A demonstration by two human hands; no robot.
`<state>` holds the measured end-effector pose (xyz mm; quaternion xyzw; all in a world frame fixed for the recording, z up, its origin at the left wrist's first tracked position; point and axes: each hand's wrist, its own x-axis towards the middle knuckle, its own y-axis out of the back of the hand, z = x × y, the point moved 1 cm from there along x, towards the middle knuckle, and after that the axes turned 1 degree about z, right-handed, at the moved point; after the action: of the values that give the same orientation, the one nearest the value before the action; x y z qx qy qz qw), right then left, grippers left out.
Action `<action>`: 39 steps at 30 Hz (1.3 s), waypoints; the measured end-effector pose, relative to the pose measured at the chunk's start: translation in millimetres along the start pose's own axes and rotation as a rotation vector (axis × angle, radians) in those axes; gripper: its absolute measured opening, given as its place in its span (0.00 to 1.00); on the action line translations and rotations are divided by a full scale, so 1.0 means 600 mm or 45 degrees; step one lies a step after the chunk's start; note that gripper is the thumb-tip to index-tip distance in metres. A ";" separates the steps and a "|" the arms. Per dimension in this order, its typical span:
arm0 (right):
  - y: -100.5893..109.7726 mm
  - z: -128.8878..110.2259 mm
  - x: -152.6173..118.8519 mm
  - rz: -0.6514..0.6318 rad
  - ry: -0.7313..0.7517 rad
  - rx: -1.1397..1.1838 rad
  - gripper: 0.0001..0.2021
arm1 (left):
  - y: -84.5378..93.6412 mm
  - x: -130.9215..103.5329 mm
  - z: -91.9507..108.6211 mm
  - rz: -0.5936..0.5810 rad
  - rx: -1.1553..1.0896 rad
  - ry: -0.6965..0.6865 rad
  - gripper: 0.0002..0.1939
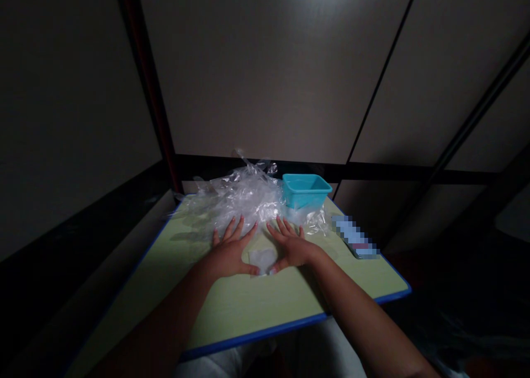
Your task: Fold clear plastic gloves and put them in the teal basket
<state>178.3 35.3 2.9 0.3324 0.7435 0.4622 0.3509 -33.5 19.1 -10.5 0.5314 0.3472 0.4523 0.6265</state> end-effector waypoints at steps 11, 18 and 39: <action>0.006 0.002 -0.001 0.469 0.190 0.168 0.43 | 0.017 0.008 -0.001 0.387 -0.078 0.061 0.33; -0.002 -0.014 0.006 0.571 0.257 0.072 0.12 | 0.019 0.016 -0.007 0.712 -0.083 0.113 0.10; -0.017 -0.016 0.016 0.324 0.077 -0.099 0.18 | 0.006 0.014 -0.006 0.481 -0.090 0.202 0.10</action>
<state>163.7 35.4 -5.3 0.3959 0.6871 0.5414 0.2795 -34.7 28.6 -7.5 0.5275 0.2733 0.6140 0.5195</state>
